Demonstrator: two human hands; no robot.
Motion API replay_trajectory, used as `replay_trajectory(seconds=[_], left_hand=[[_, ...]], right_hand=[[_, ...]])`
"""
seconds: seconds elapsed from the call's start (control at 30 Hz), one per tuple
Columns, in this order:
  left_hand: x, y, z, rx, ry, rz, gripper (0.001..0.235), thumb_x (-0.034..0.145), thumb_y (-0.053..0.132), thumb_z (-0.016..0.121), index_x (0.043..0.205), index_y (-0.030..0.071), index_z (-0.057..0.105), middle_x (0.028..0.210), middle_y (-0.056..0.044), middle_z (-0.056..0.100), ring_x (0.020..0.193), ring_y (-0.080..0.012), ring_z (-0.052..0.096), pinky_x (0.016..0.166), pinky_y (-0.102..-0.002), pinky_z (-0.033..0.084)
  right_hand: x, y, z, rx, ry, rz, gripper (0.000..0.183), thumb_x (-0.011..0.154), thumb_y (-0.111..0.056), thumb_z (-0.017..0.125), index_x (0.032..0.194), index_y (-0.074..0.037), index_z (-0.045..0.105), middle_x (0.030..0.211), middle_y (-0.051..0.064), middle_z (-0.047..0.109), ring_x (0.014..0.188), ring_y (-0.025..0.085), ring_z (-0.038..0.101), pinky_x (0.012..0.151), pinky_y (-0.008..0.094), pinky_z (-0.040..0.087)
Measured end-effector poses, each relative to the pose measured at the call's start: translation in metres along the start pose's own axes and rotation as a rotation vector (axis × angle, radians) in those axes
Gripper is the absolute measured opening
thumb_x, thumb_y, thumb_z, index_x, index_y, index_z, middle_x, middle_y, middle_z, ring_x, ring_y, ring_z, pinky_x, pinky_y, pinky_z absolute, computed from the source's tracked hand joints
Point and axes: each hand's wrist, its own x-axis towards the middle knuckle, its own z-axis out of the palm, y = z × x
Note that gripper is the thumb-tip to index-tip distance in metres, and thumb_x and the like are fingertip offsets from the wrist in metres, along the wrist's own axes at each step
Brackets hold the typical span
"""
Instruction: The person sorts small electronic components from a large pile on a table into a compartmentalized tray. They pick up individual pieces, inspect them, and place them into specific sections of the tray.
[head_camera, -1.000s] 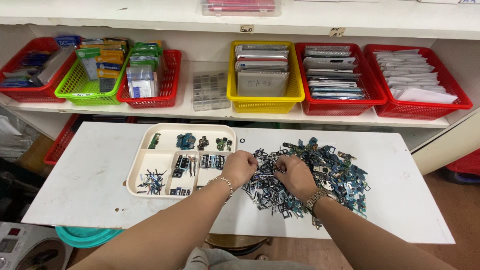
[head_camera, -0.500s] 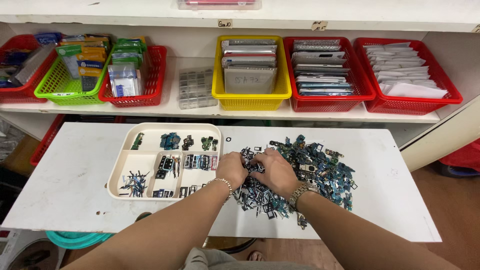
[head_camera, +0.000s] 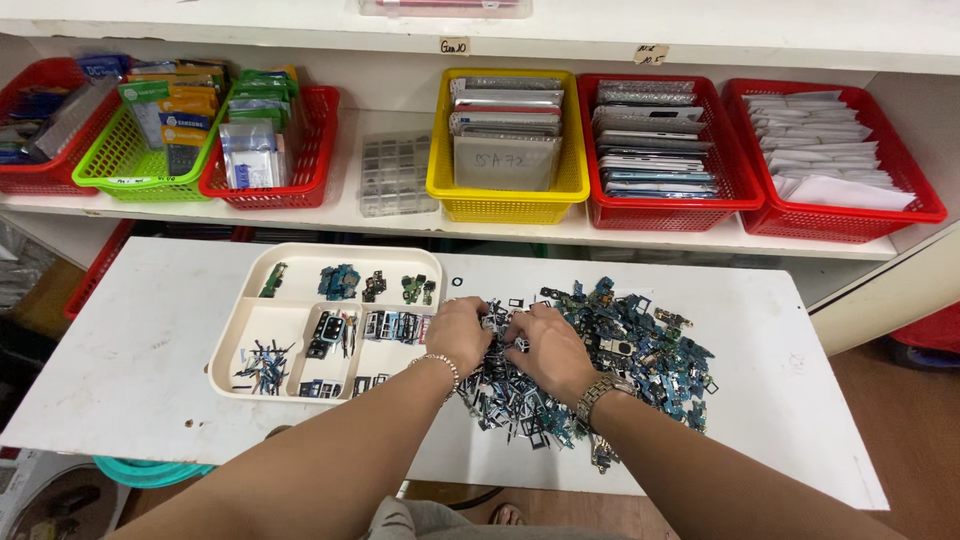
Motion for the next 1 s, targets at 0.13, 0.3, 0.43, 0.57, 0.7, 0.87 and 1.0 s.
replay_trajectory(seconds=[0.13,0.3,0.43,0.57,0.7,0.87,1.0], left_hand=[[0.004,0.0,0.003,0.084,-0.041,-0.023,0.024,0.081,0.016,0.078,0.103,0.01,0.075,0.117,-0.014,0.069,0.118,-0.0295,0.061,0.103,-0.039,0.049],[0.001,0.001,0.001,0.056,-0.055,-0.073,0.013,0.079,0.015,0.079,0.092,0.012,0.078,0.116,-0.011,0.067,0.116,-0.0277,0.062,0.102,-0.038,0.05],[-0.001,0.001,-0.001,0.019,-0.04,-0.088,0.015,0.08,0.016,0.079,0.094,0.012,0.076,0.115,-0.011,0.067,0.113,-0.0281,0.063,0.1,-0.039,0.051],[0.003,-0.007,0.002,-0.012,-0.002,-0.072,0.017,0.081,0.011,0.076,0.098,0.014,0.078,0.112,-0.01,0.07,0.11,-0.0289,0.066,0.097,-0.039,0.052],[0.013,-0.024,0.008,-0.121,0.036,-0.016,0.022,0.077,0.007,0.076,0.098,0.012,0.081,0.094,-0.008,0.078,0.091,-0.0249,0.073,0.087,-0.036,0.057],[0.028,-0.036,0.012,-0.782,-0.136,-0.31,0.013,0.085,0.004,0.075,0.096,-0.003,0.077,0.083,-0.012,0.077,0.061,-0.0142,0.071,0.058,-0.026,0.058],[0.029,-0.042,0.003,-0.986,-0.236,-0.386,0.008,0.087,-0.002,0.073,0.094,-0.005,0.074,0.08,-0.012,0.075,0.059,-0.0124,0.068,0.052,-0.023,0.054]], right_hand=[[0.002,0.007,0.003,0.026,0.001,0.026,0.02,0.081,-0.02,0.079,0.095,-0.008,0.073,0.105,0.012,0.063,0.114,0.028,0.059,0.101,0.04,0.047],[0.011,0.016,0.008,0.13,0.114,-0.015,0.017,0.08,-0.019,0.079,0.092,-0.008,0.076,0.098,0.012,0.069,0.105,0.029,0.063,0.094,0.04,0.05],[0.025,0.011,0.012,0.181,0.092,0.064,0.024,0.082,-0.025,0.077,0.096,-0.006,0.075,0.092,0.012,0.073,0.09,0.027,0.07,0.086,0.038,0.055],[0.034,0.0,0.021,0.076,0.09,0.086,0.028,0.082,-0.031,0.079,0.093,-0.005,0.078,0.097,0.015,0.073,0.091,0.029,0.07,0.086,0.04,0.055],[0.041,0.002,0.03,0.134,0.05,0.2,0.023,0.084,-0.029,0.076,0.093,-0.009,0.078,0.096,0.013,0.077,0.091,0.026,0.073,0.087,0.037,0.056],[0.045,0.016,0.03,0.709,-0.053,0.312,0.025,0.09,-0.027,0.073,0.098,-0.003,0.077,0.091,0.008,0.077,0.082,0.015,0.07,0.075,0.027,0.057],[0.036,0.02,0.018,1.109,-0.125,0.471,0.023,0.096,-0.022,0.064,0.104,-0.003,0.074,0.088,0.002,0.074,0.079,0.008,0.066,0.073,0.021,0.056]])
